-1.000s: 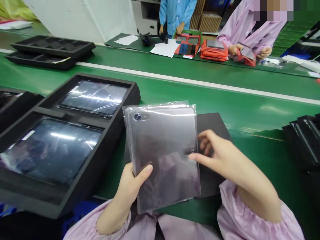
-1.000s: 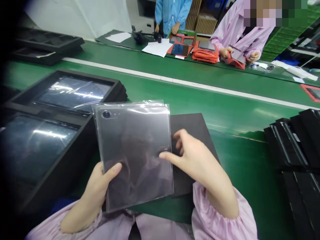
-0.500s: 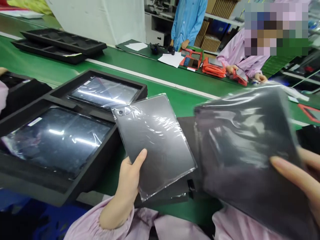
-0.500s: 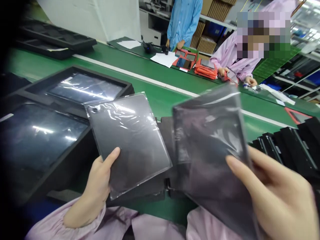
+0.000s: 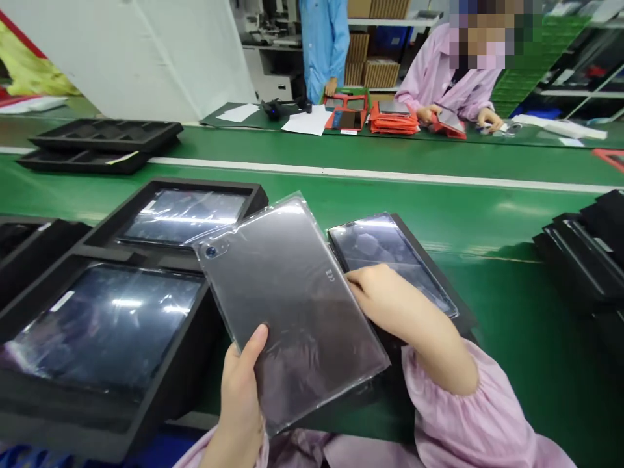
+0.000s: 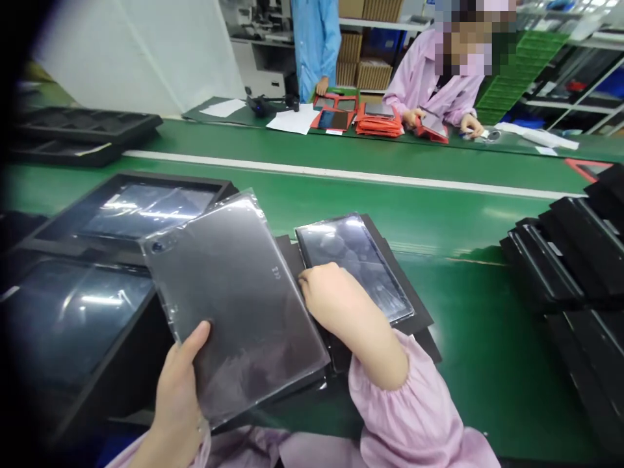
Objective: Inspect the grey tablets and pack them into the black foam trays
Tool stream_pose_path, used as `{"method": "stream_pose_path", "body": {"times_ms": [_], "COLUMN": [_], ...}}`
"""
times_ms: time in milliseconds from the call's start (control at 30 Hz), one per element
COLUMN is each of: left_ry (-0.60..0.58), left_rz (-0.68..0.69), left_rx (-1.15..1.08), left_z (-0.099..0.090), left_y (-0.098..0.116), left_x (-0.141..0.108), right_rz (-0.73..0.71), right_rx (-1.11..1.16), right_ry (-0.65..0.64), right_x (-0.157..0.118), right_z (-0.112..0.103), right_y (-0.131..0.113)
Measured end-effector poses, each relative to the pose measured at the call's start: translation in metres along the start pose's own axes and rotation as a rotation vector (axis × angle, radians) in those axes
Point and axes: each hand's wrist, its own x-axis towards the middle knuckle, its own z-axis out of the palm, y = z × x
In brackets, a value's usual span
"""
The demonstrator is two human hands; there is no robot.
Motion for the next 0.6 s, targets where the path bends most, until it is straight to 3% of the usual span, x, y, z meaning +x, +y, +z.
{"method": "stream_pose_path", "body": {"times_ms": [133,200,367,433,500,600], "left_ry": [-0.136,-0.206,-0.276,-0.27,-0.275,-0.268], "left_rz": [-0.005,0.006,0.158,0.194,0.212,0.213], "left_rx": [0.145,0.22,0.324,0.321,0.323,0.334], "left_z": [-0.012,-0.016,-0.013,-0.009,-0.006,-0.004], "left_y": [-0.007,-0.009,-0.008,-0.006,-0.005,-0.004], "left_x": [0.009,0.012,0.002,-0.003,-0.006,-0.005], "right_rz": [-0.091,-0.083,-0.021,-0.066,-0.198,-0.449], "right_rx": [0.3,0.359,0.165,0.138,0.146,0.176], "right_ry": [0.337,0.444,0.6,0.62,0.462,-0.054], "right_x": [-0.01,-0.014,-0.009,-0.013,-0.028,-0.061], "right_z": [-0.005,-0.007,-0.005,-0.008,-0.013,-0.015], "right_y": [0.005,0.007,0.008,0.003,-0.004,-0.01]}}
